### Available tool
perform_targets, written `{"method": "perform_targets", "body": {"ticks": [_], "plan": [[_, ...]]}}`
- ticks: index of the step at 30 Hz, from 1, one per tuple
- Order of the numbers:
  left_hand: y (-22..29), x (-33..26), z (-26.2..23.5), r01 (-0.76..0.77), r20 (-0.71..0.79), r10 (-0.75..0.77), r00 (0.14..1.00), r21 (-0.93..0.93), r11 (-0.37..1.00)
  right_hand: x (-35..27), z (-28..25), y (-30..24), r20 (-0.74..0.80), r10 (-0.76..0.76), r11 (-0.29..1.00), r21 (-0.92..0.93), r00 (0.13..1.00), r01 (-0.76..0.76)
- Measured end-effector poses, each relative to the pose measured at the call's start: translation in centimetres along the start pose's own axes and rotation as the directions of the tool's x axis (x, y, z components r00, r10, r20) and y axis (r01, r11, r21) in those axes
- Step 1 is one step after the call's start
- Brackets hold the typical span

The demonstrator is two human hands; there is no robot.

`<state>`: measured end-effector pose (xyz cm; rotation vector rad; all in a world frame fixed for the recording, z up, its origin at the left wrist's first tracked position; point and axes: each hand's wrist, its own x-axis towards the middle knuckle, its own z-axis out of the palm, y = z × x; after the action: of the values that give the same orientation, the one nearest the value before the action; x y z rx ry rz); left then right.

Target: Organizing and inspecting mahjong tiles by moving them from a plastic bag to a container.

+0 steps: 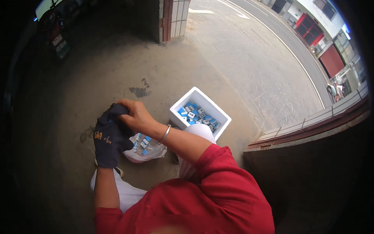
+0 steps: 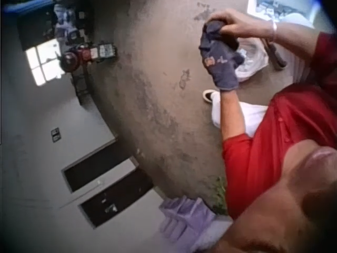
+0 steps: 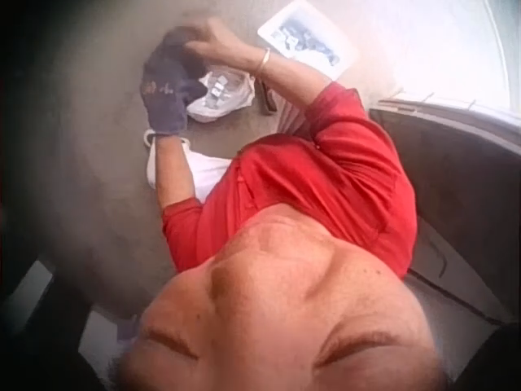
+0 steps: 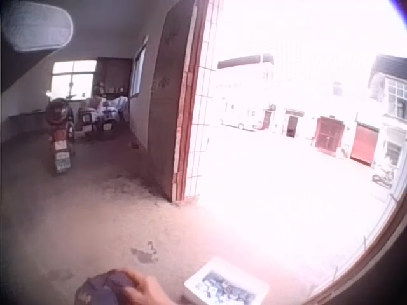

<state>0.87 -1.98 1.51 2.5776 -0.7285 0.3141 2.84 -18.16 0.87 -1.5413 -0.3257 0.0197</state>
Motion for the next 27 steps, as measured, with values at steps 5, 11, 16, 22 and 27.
{"method": "perform_targets", "body": {"ticks": [5,11,16,22,27], "plan": [[0.5,-0.3,-3.2,0.015,-0.175,-0.043,0.984,-0.154,0.988,0.4,1.0,-0.4,0.088,0.092,0.912,0.393,0.992,-0.120],[-0.6,0.2,-3.2,-0.042,0.021,0.044,0.999,-0.095,0.995,0.2,2.9,-0.9,0.160,-0.097,0.995,0.003,0.982,0.098],[-0.9,-1.1,-2.4,-0.013,-0.130,-0.023,0.991,-0.274,0.962,0.8,2.4,0.1,0.183,0.079,0.951,0.281,0.980,-0.129],[-2.5,-2.9,0.4,0.194,-0.215,-0.259,0.942,-0.279,0.940,0.6,2.6,-0.3,0.188,0.075,0.906,0.398,0.979,-0.146],[-2.7,-1.6,-1.2,-0.107,-0.257,0.052,0.965,-0.205,0.973,0.4,2.3,-1.3,0.205,-0.038,0.984,0.180,0.978,0.001]]}}
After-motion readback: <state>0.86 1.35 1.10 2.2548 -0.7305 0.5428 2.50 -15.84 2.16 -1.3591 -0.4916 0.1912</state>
